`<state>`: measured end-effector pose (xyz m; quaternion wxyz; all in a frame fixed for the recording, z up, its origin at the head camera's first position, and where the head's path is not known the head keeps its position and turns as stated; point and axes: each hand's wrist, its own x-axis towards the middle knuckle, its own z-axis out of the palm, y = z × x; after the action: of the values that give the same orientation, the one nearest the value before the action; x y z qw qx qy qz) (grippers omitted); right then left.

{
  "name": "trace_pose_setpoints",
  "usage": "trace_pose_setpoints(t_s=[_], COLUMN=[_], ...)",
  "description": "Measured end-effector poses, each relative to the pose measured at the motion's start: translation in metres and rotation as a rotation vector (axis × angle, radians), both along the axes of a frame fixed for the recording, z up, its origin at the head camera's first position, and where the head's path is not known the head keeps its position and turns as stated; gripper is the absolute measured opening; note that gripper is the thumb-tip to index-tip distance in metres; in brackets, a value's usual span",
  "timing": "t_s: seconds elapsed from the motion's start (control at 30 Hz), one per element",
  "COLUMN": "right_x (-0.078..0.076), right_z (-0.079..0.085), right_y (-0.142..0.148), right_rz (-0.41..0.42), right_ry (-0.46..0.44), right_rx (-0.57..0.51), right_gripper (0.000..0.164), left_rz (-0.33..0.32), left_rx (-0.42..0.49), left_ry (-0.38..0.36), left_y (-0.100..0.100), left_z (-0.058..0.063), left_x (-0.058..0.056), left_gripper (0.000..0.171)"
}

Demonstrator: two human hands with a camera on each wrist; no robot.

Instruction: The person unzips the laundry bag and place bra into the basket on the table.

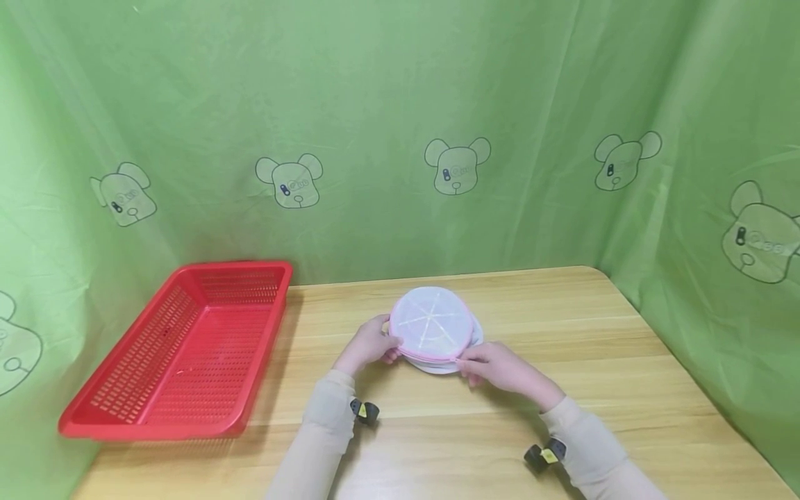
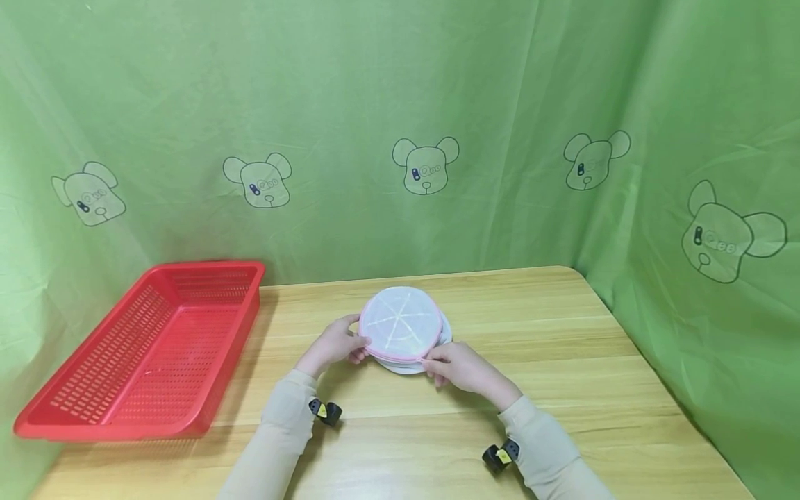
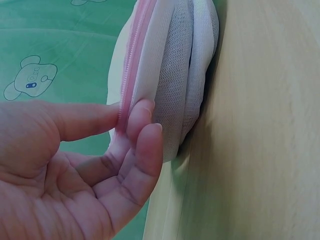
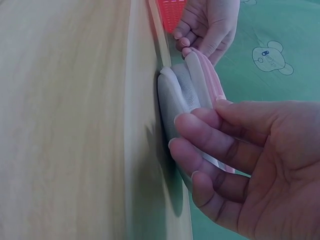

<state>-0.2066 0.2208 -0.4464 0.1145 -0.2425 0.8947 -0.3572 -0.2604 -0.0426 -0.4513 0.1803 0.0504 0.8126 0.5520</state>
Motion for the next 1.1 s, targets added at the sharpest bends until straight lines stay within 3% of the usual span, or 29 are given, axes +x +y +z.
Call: trace_pose_setpoints(t_s=[0.63,1.1], right_x=[0.003,0.007], right_z=[-0.005,-0.013], right_y=[-0.010,-0.024], right_rz=[-0.017,-0.039], right_ry=[-0.004,-0.016], right_rx=[-0.027,-0.064], right_gripper=[0.028,0.026], left_rz=[-0.010,-0.014], left_rx=[-0.027,-0.001], left_ry=[-0.014,-0.018], left_y=[0.001,0.004], left_z=[0.003,-0.001], left_x=[-0.001,0.001], left_gripper=[0.068,0.067])
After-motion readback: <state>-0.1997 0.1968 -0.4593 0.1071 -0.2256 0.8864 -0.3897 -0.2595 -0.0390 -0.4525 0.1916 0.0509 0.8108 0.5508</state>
